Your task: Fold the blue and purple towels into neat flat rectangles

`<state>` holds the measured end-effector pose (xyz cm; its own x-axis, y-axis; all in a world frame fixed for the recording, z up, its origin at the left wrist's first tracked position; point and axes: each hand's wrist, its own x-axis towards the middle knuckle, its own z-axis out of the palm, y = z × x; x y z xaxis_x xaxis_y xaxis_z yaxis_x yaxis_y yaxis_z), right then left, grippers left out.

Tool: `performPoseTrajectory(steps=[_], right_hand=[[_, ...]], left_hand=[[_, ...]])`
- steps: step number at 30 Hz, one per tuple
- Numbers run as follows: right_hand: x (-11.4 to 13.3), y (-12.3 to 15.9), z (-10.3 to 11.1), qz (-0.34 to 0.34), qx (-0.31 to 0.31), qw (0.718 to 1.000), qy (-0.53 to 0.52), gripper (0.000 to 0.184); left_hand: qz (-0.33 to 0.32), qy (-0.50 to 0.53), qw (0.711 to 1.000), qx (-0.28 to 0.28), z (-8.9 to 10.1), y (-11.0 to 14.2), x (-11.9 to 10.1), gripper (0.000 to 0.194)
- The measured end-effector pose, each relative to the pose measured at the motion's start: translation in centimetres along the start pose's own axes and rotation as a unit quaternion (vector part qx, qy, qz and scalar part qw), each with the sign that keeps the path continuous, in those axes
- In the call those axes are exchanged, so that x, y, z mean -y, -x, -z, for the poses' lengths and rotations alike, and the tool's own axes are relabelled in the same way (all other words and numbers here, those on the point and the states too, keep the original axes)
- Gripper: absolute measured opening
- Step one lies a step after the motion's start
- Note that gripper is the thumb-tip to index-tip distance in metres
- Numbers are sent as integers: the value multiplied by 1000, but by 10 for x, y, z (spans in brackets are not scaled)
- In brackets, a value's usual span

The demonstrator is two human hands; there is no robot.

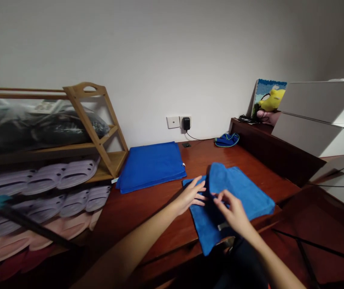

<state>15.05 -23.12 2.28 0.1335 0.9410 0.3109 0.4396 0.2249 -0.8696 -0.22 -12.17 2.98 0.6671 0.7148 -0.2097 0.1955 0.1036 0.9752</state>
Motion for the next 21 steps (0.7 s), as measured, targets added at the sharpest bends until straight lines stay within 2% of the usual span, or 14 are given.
performPoseTrajectory(steps=[1,3,5,7,8,10,12,14,16,18,21], right_hand=[[5,3,-15,8,22,1000,13,26],[12,8,-32,28,67,997,39,23],[13,9,-33,50,130,990,30,22],[4,3,-18,62,178,982,-1,26],[-5,-2,-6,64,182,981,-5,29],[-31,-14,20,62,128,988,55,36],[-62,-26,44,56,68,977,195,47],[-87,-33,59,32,85,946,310,58],[-102,-36,66,16,122,914,387,63],[-108,-36,68,11,140,892,429,64],[-108,-35,67,4,140,881,453,66]], left_hand=[[9,25,1000,-15,-3,-5,0,68],[-5,7,998,-56,-5,-12,4,74],[-34,-83,991,-97,-2,-13,10,61],[-66,-216,967,-121,5,-7,17,42],[-85,-282,947,-126,8,-3,20,36],[-121,-384,906,-129,14,9,26,34],[-140,-440,878,-128,19,22,32,37],[-144,-464,865,-125,24,35,39,39],[-150,-473,858,-127,31,47,44,39],[-155,-477,854,-139,40,60,49,39],[-142,-477,853,-154,57,81,52,39]])
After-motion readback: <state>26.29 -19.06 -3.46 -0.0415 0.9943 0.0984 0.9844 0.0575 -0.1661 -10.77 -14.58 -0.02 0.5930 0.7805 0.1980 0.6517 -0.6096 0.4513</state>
